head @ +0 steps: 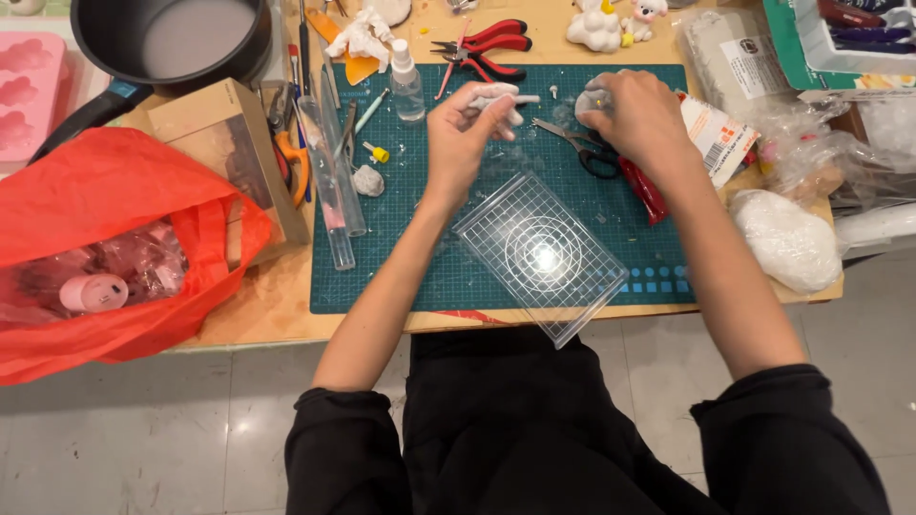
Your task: Molding and shaping a piece of white clay or wax on a workbench.
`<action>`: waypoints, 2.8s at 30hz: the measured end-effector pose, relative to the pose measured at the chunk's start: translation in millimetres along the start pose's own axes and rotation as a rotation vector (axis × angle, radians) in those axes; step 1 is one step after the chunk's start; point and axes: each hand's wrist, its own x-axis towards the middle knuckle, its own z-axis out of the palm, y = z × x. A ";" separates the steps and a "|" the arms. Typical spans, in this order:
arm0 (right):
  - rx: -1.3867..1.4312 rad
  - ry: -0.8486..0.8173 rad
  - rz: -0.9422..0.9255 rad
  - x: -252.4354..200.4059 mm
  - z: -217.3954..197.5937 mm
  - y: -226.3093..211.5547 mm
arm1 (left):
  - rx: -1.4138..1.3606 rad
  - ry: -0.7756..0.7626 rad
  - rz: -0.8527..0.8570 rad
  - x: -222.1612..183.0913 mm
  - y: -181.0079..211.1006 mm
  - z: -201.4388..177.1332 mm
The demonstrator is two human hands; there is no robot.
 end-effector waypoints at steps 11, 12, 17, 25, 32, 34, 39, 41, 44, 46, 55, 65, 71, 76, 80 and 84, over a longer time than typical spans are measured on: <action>0.139 -0.071 0.016 -1.4 8.4 8.7 | -0.054 0.017 -0.014 -1.9 4.3 -2.3; 0.120 -0.036 -0.023 -1.3 10.4 12.3 | -0.052 0.029 -0.012 -2.0 4.9 -3.3; 0.255 -0.045 0.022 0.9 1.1 17.6 | -0.075 0.036 0.005 -0.5 2.4 -4.1; 0.915 -0.173 0.408 31.0 15.4 94.3 | -0.067 0.073 -0.022 -1.1 1.3 -2.9; 1.150 -0.364 0.493 46.4 10.1 82.3 | -0.081 0.065 -0.041 -0.4 4.4 -4.1; 1.093 -0.387 0.507 43.2 11.8 78.2 | -0.082 0.069 -0.052 -2.1 3.8 -4.1; 0.922 -0.292 0.477 40.5 24.4 80.1 | -0.021 0.006 -0.094 3.1 0.2 -5.8; 0.773 -0.277 0.448 39.1 8.1 62.4 | 0.027 -0.027 -0.070 10.8 -0.7 -5.0; 0.462 -0.142 0.286 34.1 -2.9 59.7 | 0.201 -0.141 -0.020 36.8 4.4 5.1; 0.307 -0.037 0.156 30.1 -9.4 59.5 | 0.330 -0.215 -0.007 58.3 9.2 20.5; 1.018 0.117 -0.050 17.2 -22.1 33.5 | 1.070 -0.240 0.444 135.1 -59.7 91.2; 0.643 0.346 0.082 13.8 6.9 45.6 | 1.276 -0.225 0.374 127.3 -72.4 108.1; 0.827 0.220 0.127 15.6 25.1 69.1 | 1.155 -0.137 0.396 120.6 -53.0 83.1; 0.837 0.129 0.173 21.7 25.0 71.4 | 1.134 -0.091 0.260 100.2 -57.1 55.2; 0.800 0.142 0.043 25.1 34.4 76.9 | 1.151 -0.067 0.427 86.6 -71.4 44.6; 0.849 0.155 0.018 24.5 33.7 74.3 | 1.132 -0.056 0.380 83.8 -74.3 34.0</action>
